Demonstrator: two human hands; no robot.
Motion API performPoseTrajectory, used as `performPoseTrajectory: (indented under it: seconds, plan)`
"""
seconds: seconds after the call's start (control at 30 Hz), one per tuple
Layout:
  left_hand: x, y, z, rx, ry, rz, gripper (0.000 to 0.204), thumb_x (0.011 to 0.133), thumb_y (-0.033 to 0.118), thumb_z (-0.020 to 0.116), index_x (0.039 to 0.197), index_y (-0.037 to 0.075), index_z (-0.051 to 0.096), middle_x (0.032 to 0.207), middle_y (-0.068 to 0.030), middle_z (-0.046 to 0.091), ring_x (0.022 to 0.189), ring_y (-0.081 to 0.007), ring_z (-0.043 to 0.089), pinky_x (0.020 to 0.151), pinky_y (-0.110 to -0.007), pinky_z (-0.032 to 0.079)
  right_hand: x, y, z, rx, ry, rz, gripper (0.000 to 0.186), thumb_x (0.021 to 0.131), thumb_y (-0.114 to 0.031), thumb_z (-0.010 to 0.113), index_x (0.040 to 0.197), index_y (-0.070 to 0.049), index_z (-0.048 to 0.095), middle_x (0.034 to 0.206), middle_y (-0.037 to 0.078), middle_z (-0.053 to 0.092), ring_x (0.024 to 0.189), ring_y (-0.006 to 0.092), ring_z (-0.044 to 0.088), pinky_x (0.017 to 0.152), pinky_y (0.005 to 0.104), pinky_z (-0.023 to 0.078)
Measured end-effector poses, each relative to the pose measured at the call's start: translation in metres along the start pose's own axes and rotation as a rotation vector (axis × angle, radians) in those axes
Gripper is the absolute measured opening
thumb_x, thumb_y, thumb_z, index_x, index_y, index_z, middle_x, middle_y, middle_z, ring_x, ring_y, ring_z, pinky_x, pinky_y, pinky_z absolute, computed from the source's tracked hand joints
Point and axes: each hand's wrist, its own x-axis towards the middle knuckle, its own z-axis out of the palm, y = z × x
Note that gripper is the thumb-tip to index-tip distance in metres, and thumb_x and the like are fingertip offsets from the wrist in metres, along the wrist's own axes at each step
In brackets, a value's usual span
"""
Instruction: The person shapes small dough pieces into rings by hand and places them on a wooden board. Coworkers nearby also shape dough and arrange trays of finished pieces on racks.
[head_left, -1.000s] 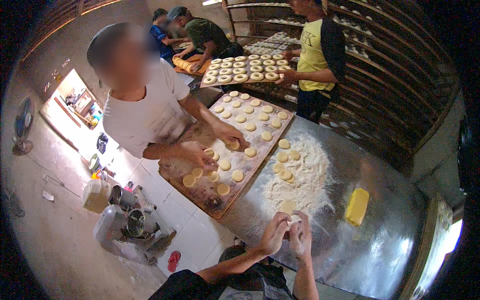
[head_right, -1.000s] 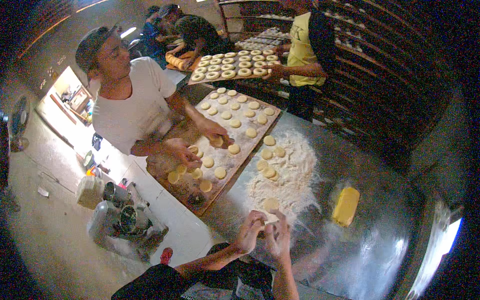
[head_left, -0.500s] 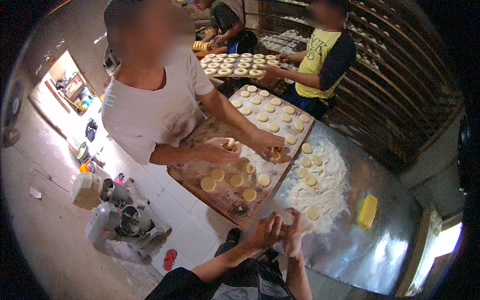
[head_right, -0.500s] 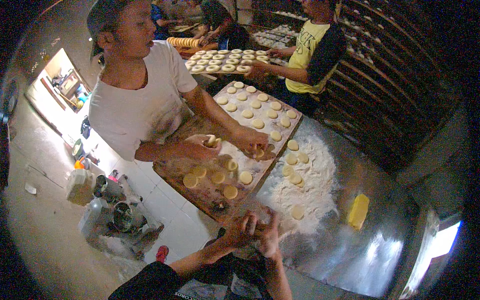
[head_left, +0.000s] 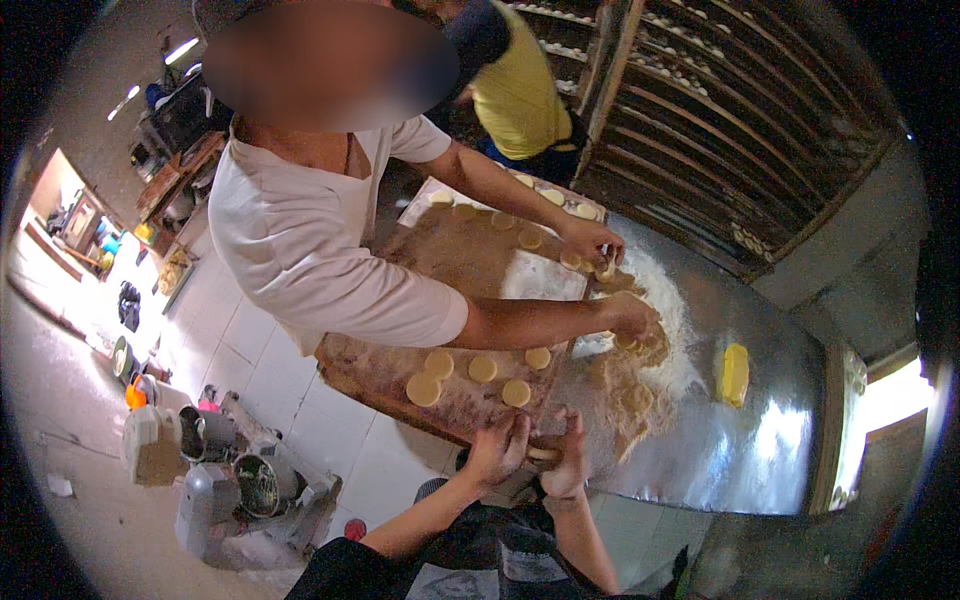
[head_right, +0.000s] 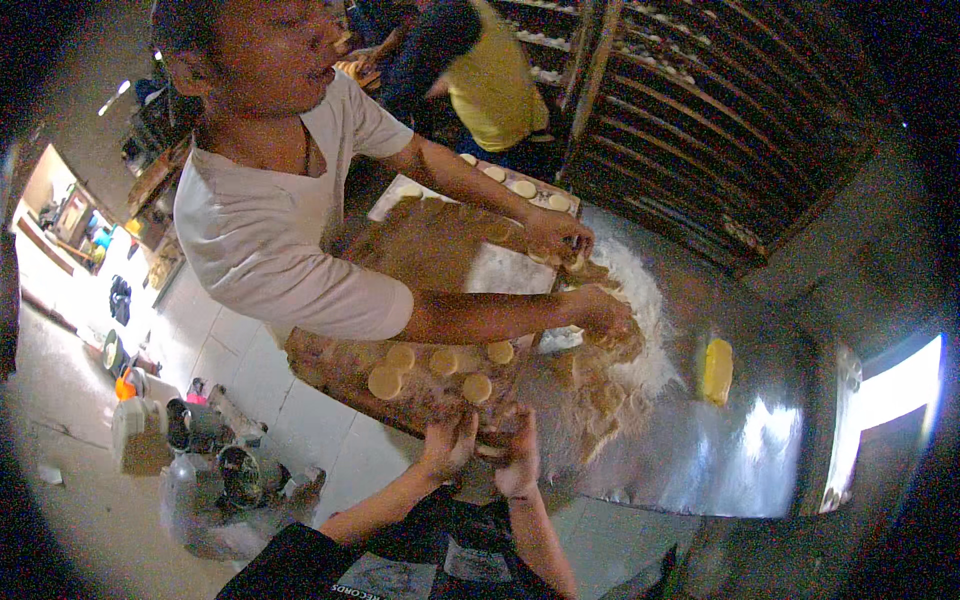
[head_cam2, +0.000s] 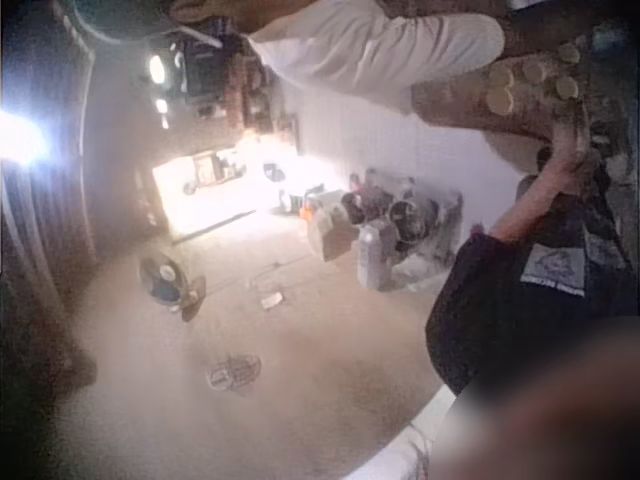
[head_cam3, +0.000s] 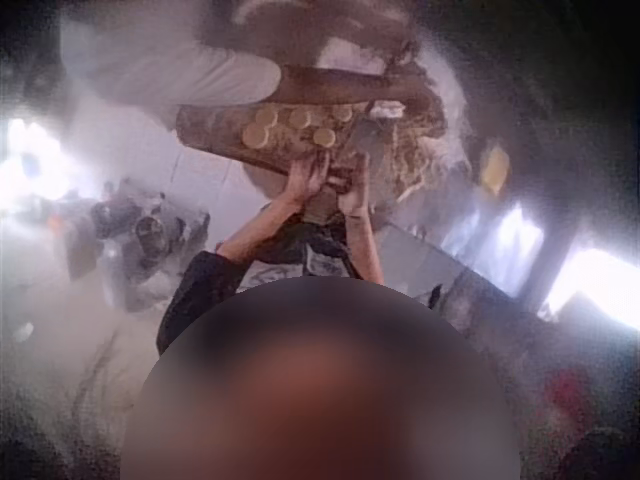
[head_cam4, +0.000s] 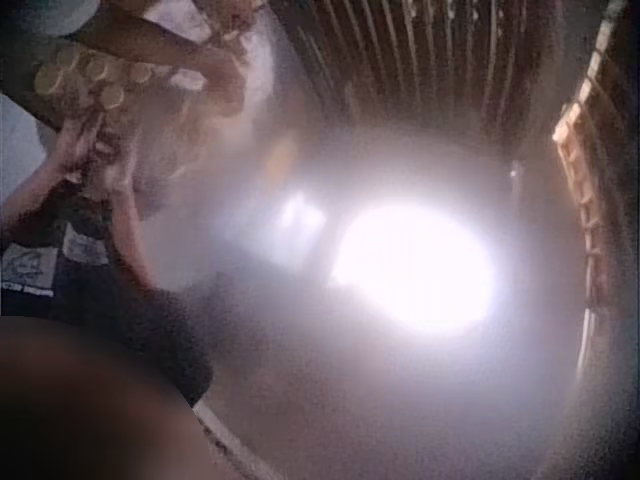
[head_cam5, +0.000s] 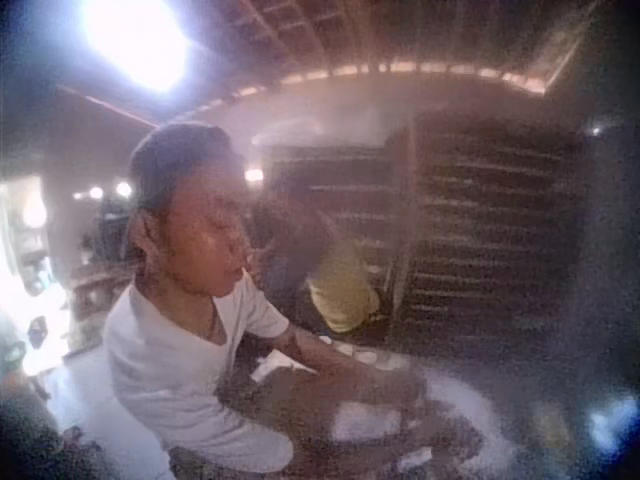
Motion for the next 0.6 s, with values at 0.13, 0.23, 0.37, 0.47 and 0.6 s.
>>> performPoseTrajectory:
  seconds: [0.13, 0.23, 0.37, 0.47, 0.6]
  plan:
    - [0.008, 0.002, -0.01, -0.012, -0.192, 0.004, 0.022, 0.1, 0.02, 0.05, 0.098, 0.003, 0.063, 0.08, -0.0219, 0.067, 0.072, -0.0408, 0.068, 0.061, -0.045, 0.053, 0.006, 0.002, 0.005, -1.644, 0.137, -0.15, 0.044, 0.1, -0.046, 0.041, 0.12, -0.007, 0.048, 0.127, 0.011, 0.054, 0.111, 0.03, 0.059, 0.097, 0.0372, 0.047]
    - [0.011, 0.002, -0.012, -0.17, -0.16, -0.078, 0.021, 0.1, 0.022, 0.051, 0.098, 0.004, 0.062, 0.082, -0.0229, 0.066, 0.074, -0.0404, 0.068, 0.062, -0.045, 0.052, 0.006, 0.009, 0.001, -0.21, 0.068, -0.119, 0.05, 0.1, -0.046, 0.041, 0.129, -0.004, 0.041, 0.13, 0.017, 0.05, 0.12, 0.0323, 0.052, 0.104, 0.0417, 0.042]
    - [0.013, -0.006, -0.012, -0.063, -0.209, -0.032, 0.025, 0.102, 0.026, 0.047, 0.109, 0.005, 0.058, 0.086, -0.0237, 0.067, 0.076, -0.0429, 0.067, 0.064, -0.049, 0.053, 0.007, 0.015, -0.002, -0.747, 0.166, 0.083, 0.058, 0.102, -0.048, 0.038, 0.139, -0.004, 0.035, 0.133, 0.018, 0.049, 0.122, 0.0329, 0.051, 0.106, 0.0427, 0.039]
    - [0.019, -0.014, -0.007, 0.035, -0.265, 0.009, 0.03, 0.102, 0.027, 0.045, 0.121, 0.005, 0.051, 0.084, -0.0276, 0.066, 0.075, -0.046, 0.067, 0.066, -0.055, 0.052, 0.016, 0.013, 0.004, -0.973, 0.184, 0.193, 0.062, 0.103, -0.049, 0.037, 0.143, -0.003, 0.032, 0.138, 0.02, 0.045, 0.127, 0.0344, 0.046, 0.11, 0.0418, 0.035]
    - [0.037, -0.024, -0.005, 0.165, -0.163, -0.019, 0.038, 0.102, 0.031, 0.042, 0.126, 0.002, 0.044, 0.091, -0.0328, 0.065, 0.085, -0.0514, 0.064, 0.074, -0.06, 0.049, 0.034, 0.007, 0.014, -1.095, 0.424, 0.123, 0.068, 0.101, -0.049, 0.043, 0.144, 0.002, 0.03, 0.135, 0.023, 0.048, 0.123, 0.0357, 0.051, 0.106, 0.0448, 0.038]
